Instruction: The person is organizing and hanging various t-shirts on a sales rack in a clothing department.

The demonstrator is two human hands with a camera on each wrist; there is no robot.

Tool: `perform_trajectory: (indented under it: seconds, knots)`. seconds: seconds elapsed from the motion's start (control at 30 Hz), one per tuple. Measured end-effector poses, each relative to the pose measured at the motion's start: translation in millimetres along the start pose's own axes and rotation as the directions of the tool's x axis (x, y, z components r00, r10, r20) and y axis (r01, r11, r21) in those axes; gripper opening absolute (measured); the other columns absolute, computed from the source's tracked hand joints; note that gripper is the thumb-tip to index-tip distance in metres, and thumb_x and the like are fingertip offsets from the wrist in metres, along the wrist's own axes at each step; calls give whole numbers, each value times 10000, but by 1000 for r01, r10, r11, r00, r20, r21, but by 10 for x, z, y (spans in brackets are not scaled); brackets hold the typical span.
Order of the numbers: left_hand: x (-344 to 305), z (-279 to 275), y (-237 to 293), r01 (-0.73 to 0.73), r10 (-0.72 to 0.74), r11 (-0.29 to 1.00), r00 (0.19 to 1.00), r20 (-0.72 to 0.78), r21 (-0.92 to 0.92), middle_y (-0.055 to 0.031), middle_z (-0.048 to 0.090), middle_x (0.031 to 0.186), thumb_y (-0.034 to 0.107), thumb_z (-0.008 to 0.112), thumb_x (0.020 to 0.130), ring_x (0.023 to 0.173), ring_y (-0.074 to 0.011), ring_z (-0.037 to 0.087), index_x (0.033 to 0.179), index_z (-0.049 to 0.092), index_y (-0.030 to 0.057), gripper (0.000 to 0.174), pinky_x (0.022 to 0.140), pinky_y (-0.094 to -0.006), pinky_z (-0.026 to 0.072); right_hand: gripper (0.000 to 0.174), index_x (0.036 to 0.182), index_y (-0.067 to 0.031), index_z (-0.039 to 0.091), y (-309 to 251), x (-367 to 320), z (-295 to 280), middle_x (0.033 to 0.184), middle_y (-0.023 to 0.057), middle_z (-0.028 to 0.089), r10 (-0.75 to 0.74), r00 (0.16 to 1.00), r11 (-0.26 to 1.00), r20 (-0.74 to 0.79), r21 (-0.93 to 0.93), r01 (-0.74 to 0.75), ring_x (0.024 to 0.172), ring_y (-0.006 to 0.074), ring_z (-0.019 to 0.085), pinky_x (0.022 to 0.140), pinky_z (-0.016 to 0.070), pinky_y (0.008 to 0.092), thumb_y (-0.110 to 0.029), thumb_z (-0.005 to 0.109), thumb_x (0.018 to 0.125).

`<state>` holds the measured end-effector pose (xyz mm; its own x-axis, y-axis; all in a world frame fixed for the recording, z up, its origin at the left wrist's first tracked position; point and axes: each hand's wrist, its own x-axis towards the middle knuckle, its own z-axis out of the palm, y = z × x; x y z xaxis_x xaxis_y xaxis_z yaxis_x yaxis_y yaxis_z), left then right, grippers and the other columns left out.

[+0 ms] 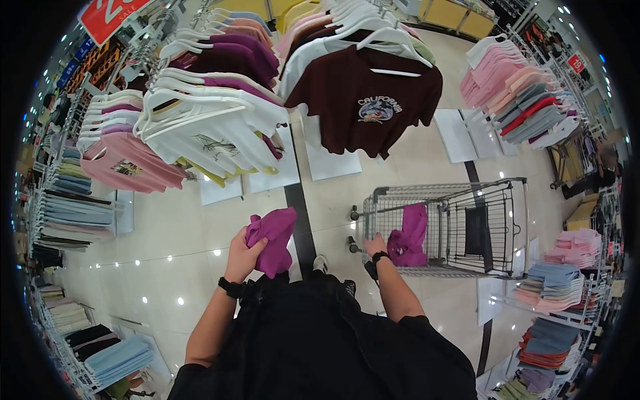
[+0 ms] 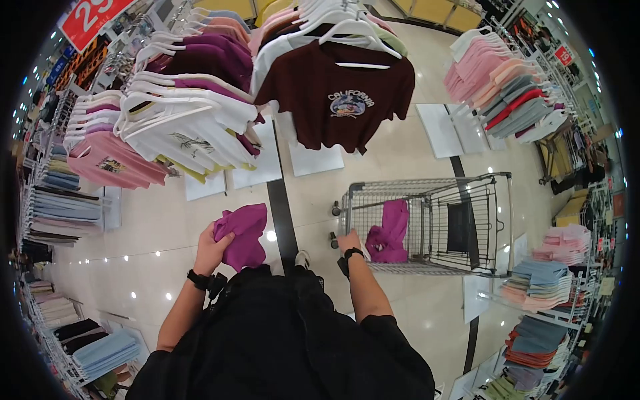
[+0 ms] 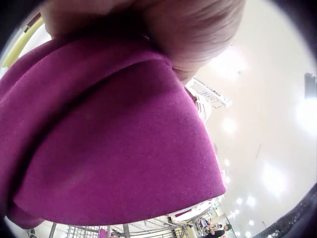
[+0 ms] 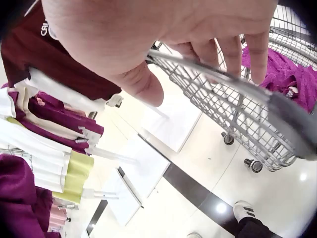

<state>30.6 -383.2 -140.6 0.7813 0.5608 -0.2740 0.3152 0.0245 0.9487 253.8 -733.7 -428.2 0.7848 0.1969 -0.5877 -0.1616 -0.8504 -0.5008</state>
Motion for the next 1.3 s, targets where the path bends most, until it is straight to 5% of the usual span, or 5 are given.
perform_trajectory:
  seconds: [0.53, 0.8, 0.97, 1.07, 1.3]
  knots:
    - [144, -72, 123, -45, 9, 992, 956, 292, 115, -85, 697, 1063, 127, 719, 914, 968, -165, 655, 1209, 621, -13, 340, 874, -328, 528, 990, 1524, 88, 327, -196, -774, 653, 1434, 334, 525, 178, 978, 984, 112, 4, -179, 1340, 430, 527, 1128, 425, 441, -427, 746, 790]
    - [28, 868, 816, -165, 4, 983, 459, 888, 81, -24, 610, 989, 201, 711, 975, 912, -94, 538, 1228, 567, 20, 343, 808, -290, 480, 589, 1346, 52, 572, -69, -1247, 433, 1262, 287, 663, -111, 991, 992, -72, 51, 115, 1189, 407, 646, 989, 513, 447, -292, 686, 882]
    - [150, 869, 549, -469, 240, 878, 598, 764, 92, -95, 673, 1241, 175, 691, 965, 1154, -198, 651, 1295, 570, 18, 385, 1012, -342, 500, 403, 1200, 50, 666, 758, -1163, -115, 1127, 241, 725, 35, 956, 891, -292, 442, 102, 1079, 343, 705, 883, 547, 409, -228, 680, 907]
    - [271, 390, 75, -49, -115, 971, 759, 641, 232, -91, 691, 1163, 103, 662, 978, 1102, -174, 663, 1234, 586, 13, 281, 977, -326, 512, 278, 1170, -13, 688, 999, -944, -49, 1018, 100, 714, 199, 919, 847, -342, 531, 14, 874, 168, 669, 750, 544, 292, -167, 652, 942]
    - [205, -93, -294, 114, -209, 970, 838, 503, 214, -93, 700, 1084, 72, 624, 1012, 1041, -166, 680, 1139, 602, -24, 160, 949, -300, 532, 818, 1449, 25, 516, -193, -816, 781, 1398, 164, 604, -105, 912, 890, 395, 448, -91, 1245, 267, 582, 1059, 442, 367, -605, 632, 941]
